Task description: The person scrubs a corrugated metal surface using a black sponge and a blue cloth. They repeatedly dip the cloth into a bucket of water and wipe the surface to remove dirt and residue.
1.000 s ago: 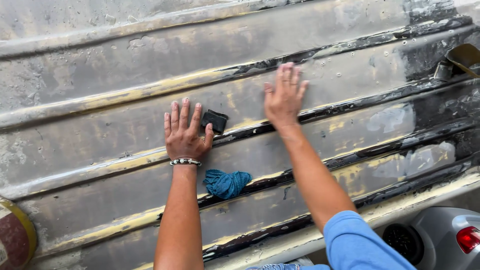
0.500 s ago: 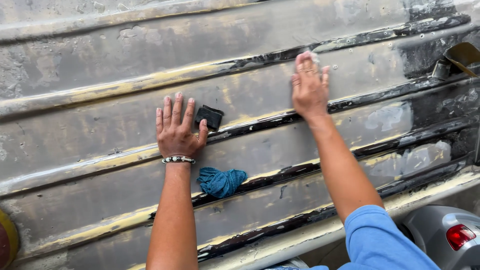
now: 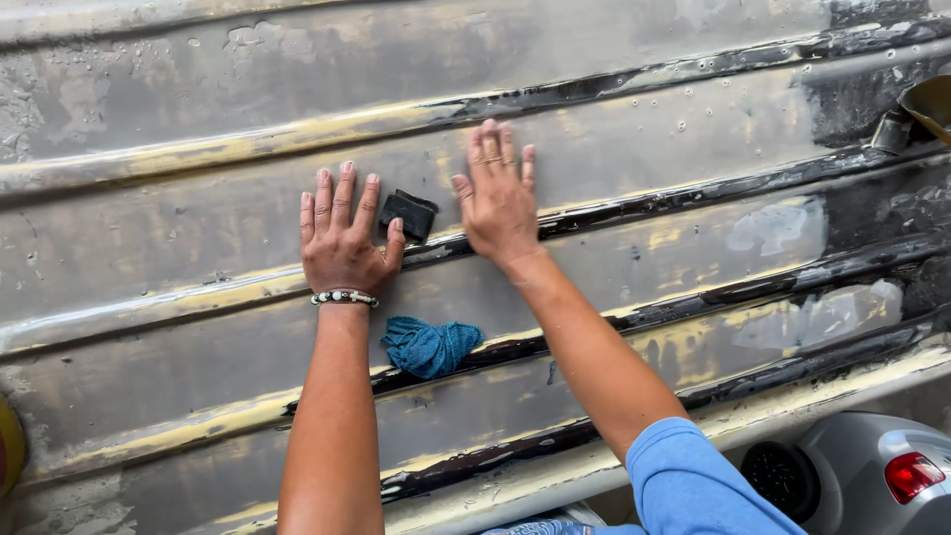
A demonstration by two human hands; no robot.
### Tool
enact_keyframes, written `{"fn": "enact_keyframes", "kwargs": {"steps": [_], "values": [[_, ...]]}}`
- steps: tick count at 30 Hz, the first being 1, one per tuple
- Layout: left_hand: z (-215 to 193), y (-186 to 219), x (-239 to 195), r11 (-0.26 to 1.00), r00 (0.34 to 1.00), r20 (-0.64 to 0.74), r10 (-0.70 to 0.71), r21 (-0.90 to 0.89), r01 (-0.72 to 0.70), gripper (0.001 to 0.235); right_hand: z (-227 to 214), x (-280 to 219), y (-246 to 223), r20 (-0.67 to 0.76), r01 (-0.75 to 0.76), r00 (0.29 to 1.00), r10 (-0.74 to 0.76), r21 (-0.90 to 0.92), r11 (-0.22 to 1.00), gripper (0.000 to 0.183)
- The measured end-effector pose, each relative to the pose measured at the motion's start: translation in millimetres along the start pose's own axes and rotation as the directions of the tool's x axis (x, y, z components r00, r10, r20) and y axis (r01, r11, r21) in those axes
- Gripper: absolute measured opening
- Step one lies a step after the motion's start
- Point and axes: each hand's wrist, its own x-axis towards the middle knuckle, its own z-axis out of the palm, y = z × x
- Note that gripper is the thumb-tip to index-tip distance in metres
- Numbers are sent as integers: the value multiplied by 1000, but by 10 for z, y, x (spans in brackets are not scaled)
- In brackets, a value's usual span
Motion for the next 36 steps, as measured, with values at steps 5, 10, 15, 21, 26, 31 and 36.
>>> {"fn": "enact_keyframes", "kwargs": {"steps": [5,10,15,21,26,31,36], "values": [[-42,0,18,999,999,-5,34,-6,-34,54,84,-168,-462,10,97,995,-98,35,995,65],[-7,-12,64,997,999,-30,38,-66,-40,43,-39,-207,-502,-43,202,979,-201,19,979,63],[55,-56,-12,997,999,-43,23,-76,-27,42,41,-345,-275,-9,235,972,-235,29,972,63],[35,-41,-34,997,999,-38,22,-75,-25,44,-301,-704,656,-85,127,990,-116,138,982,81],[38,-46,-4,996,999,-34,12,-84,-15,46,-450,-1071,1130,-116,-105,988,102,-15,994,64],[62,-57,-26,997,999,-42,15,-77,-19,46,-115,-1052,396,-174,-24,985,12,-67,997,58],[62,-89,-43,996,998,-54,28,-89,-32,46,-146,-1102,287,-149,83,985,-92,-62,995,55]]}}
